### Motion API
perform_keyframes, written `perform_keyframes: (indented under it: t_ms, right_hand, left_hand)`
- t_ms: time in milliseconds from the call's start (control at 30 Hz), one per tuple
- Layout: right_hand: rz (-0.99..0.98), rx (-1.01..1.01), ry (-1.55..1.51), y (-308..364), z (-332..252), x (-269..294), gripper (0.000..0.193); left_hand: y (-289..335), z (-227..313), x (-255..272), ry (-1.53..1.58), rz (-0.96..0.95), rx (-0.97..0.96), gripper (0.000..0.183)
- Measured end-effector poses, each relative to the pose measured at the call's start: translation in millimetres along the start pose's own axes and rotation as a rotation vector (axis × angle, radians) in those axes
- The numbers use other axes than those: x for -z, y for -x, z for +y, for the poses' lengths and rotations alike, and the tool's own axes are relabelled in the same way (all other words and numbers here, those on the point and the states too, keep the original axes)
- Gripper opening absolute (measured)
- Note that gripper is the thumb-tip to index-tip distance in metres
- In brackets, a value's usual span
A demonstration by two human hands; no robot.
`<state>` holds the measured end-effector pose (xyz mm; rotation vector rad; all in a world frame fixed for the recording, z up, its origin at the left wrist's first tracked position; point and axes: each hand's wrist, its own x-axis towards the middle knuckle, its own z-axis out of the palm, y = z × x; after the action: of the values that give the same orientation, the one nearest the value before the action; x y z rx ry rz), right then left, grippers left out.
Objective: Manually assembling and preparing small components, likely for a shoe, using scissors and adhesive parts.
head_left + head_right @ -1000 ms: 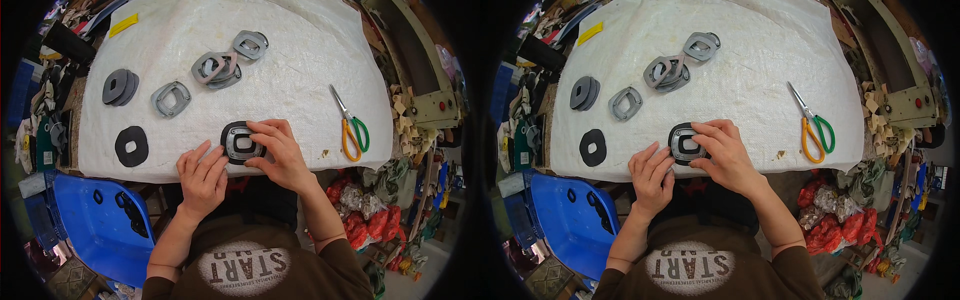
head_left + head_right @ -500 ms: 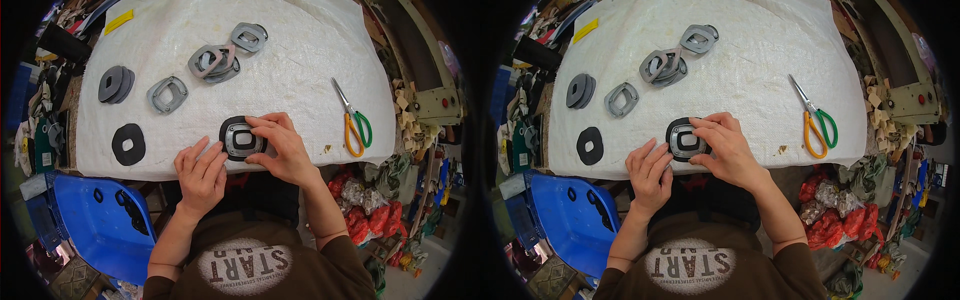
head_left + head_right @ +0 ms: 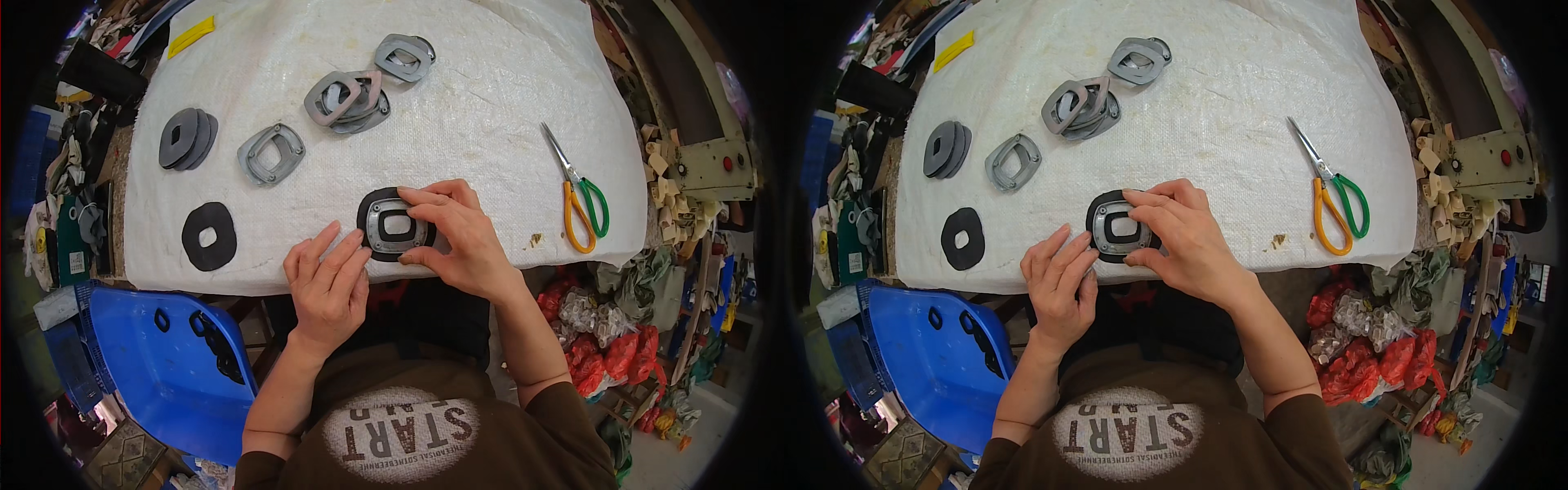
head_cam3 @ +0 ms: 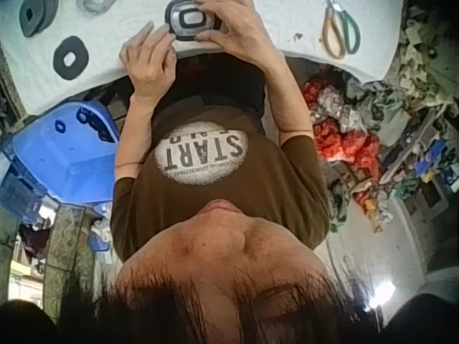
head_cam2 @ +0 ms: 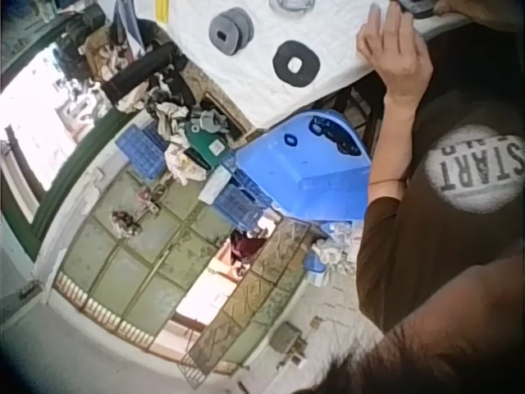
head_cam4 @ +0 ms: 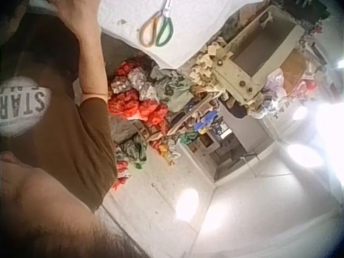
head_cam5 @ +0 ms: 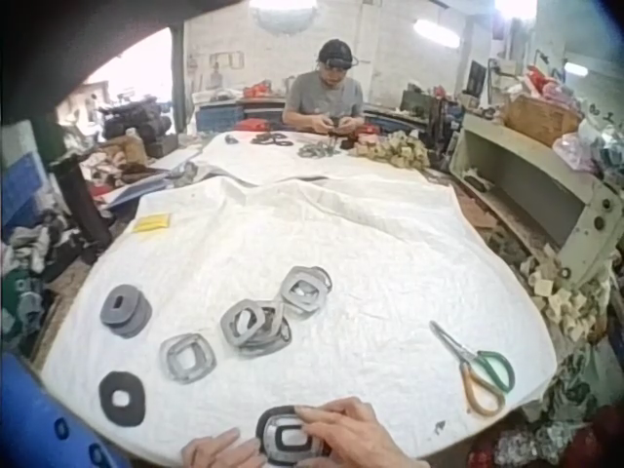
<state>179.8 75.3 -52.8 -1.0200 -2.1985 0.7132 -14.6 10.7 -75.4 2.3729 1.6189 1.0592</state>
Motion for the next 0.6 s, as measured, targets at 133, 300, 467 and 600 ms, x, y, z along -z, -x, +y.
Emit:
perform_keyframes:
  t_ms: [133,300,467,600]
  right_hand:
    - [-0.008,0.009,0.009,-0.6,-0.3,0.9,0.051]
    - [-0.015,0.008,0.005,-0.5,0.8,0.6,0.051]
    - [-0.029,0.004,0.021,-1.4,0.1,1.4,0.051]
    - [-0.030,0.005,0.022,-2.2,-0.9,1.8,0.051]
  left_hand:
    - [0.1,-0.2,-0.4,0.004,0.008,0.001,0.025]
    - [-0.2,0.5,-0.1,0.005,0.007,0.010,0.025]
    - [0.2,0.3,-0.4,0.007,0.011,0.012,0.026]
    - [0.3,-0.3,-0.2,0.006,0.008,0.014,0.026]
